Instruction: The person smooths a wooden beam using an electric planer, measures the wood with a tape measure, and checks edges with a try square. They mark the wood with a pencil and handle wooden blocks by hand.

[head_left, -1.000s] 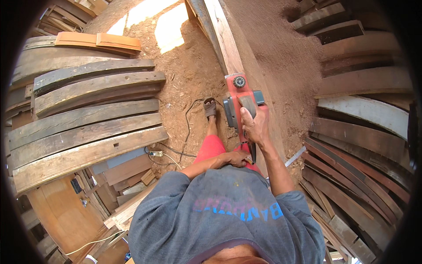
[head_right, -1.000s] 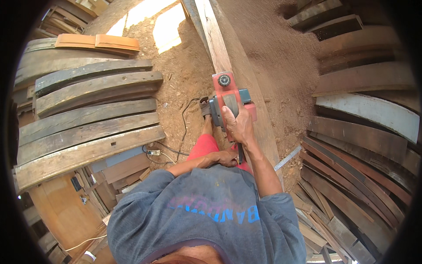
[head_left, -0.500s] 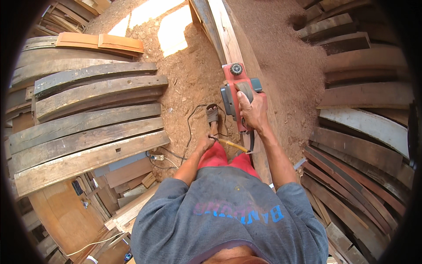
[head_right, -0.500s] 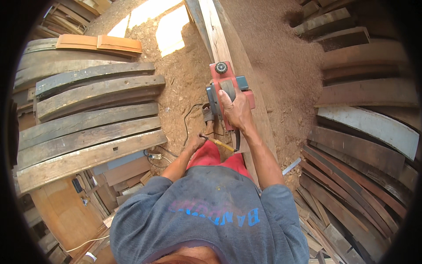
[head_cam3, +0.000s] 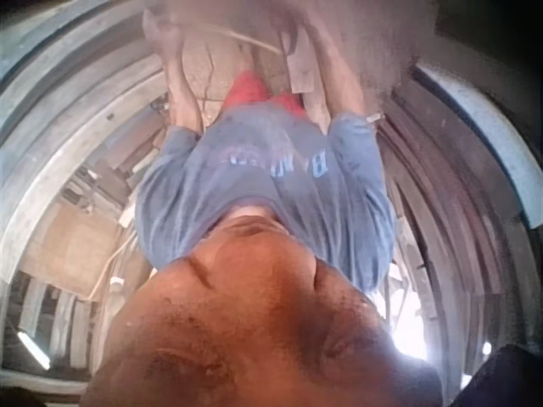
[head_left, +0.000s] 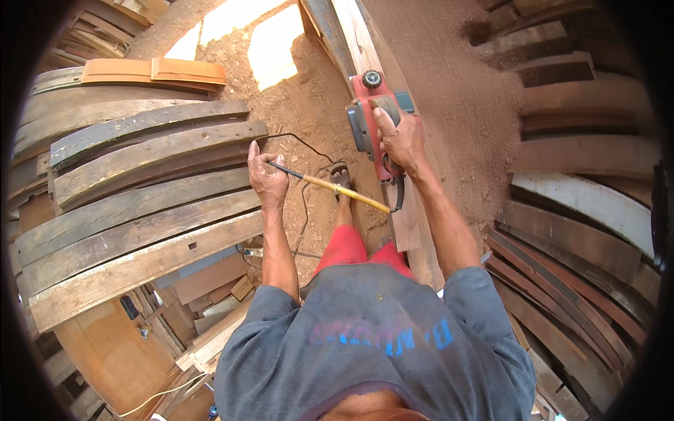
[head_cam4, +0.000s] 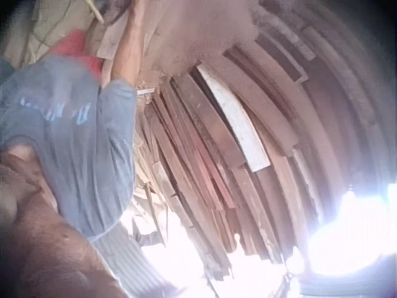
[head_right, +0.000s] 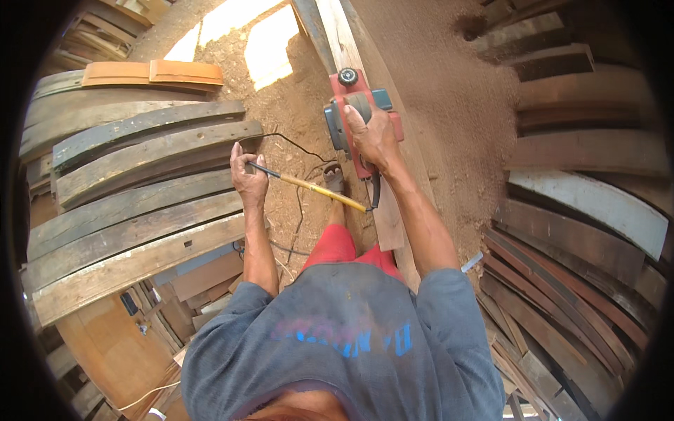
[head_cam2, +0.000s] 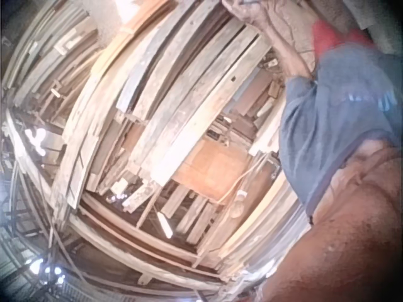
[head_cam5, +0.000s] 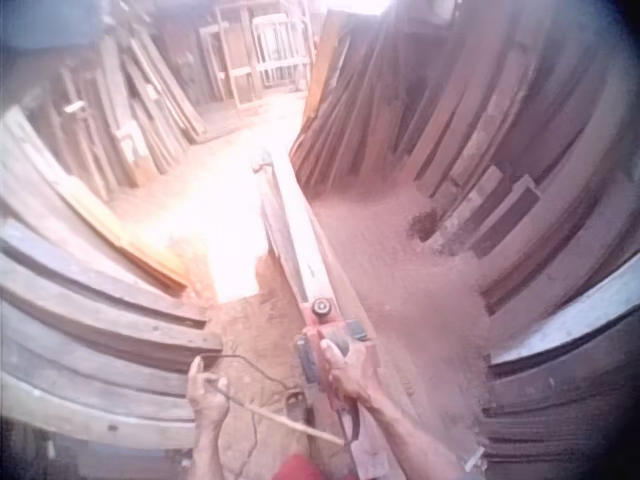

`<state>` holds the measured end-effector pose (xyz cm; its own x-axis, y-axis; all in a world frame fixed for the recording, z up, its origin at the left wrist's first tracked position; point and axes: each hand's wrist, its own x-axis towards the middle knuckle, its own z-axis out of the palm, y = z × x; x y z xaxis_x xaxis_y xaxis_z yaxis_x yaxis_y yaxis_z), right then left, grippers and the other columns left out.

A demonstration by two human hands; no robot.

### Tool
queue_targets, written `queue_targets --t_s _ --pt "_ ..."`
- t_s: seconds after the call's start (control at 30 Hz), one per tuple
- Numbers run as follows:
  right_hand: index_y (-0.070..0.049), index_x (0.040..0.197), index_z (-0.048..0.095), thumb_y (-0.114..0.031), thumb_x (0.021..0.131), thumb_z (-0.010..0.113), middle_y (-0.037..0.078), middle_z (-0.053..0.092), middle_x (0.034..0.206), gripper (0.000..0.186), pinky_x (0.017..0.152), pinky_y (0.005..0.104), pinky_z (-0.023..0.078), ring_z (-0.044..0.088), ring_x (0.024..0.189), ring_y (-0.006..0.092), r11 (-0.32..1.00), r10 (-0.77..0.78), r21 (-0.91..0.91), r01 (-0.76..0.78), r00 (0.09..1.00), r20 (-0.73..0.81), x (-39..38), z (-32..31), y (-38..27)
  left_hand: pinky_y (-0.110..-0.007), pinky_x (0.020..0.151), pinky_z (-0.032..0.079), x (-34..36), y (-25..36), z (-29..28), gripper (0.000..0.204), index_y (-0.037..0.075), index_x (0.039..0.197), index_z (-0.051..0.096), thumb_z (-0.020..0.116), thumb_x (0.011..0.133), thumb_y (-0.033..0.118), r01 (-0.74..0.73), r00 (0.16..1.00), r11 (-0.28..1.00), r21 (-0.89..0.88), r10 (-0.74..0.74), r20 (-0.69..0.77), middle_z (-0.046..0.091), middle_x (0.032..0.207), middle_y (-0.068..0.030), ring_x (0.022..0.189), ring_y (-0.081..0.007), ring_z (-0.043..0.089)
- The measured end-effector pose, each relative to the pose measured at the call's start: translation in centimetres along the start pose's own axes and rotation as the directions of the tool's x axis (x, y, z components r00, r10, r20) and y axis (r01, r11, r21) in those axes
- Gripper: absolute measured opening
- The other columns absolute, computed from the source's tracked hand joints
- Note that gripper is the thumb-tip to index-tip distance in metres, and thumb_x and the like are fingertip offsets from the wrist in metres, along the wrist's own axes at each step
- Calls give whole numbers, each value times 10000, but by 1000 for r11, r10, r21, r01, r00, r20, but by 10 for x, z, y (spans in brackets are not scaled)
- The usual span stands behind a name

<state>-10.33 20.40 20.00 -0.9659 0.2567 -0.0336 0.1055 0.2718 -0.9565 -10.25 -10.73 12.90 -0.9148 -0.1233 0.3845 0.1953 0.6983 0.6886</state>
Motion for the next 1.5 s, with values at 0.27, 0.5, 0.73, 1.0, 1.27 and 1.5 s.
queue_targets --t_s 0.27,0.5,0.73,1.0,1.27,1.5 --pt "-19 1022 713 -552 972 599 26 620 679 548 525 317 505 611 555 123 994 111 -15 -110 993 44 64 11 -19 -475 1085 429 -12 -39 10 206 41 911 618 778 821 135 108 991 990 93 -114 70 570 1381 -287 1300 -440 543" --pt "-38 863 665 -574 964 597 1 595 664 549 521 306 494 596 571 110 981 192 -52 -187 977 95 141 20 -28 -460 1054 458 -8 -67 34 184 27 903 641 769 831 139 129 973 982 134 -152 173 629 1311 -258 1251 -413 589" --pt "-80 818 657 -642 953 564 -7 578 645 586 525 319 481 583 572 117 985 148 -95 -142 988 55 212 28 -23 -462 1003 479 39 -61 75 144 18 916 663 727 835 118 256 881 962 99 -274 385 689 1104 -246 1144 -408 637" --pt "-62 825 673 -693 933 564 22 620 664 650 557 333 513 629 605 137 992 109 -68 -105 993 51 263 43 -45 -456 988 496 88 -66 136 321 -1 1082 671 727 819 175 334 675 926 173 -363 643 687 1080 -252 1106 -412 647" --pt "-31 917 683 -586 992 564 61 623 653 573 570 378 508 623 597 169 989 118 -91 -114 992 41 343 65 -52 -466 1089 446 159 -82 225 678 2 1443 438 693 908 332 341 577 937 70 -268 771 564 1371 -318 1313 -432 539" --pt "-34 911 671 -567 997 565 53 621 668 550 558 350 511 622 594 152 988 133 -81 -129 990 50 401 78 -62 -469 1091 442 265 -81 311 738 -37 1470 373 645 955 417 506 631 863 -2 -369 682 548 1387 -329 1308 -449 540"
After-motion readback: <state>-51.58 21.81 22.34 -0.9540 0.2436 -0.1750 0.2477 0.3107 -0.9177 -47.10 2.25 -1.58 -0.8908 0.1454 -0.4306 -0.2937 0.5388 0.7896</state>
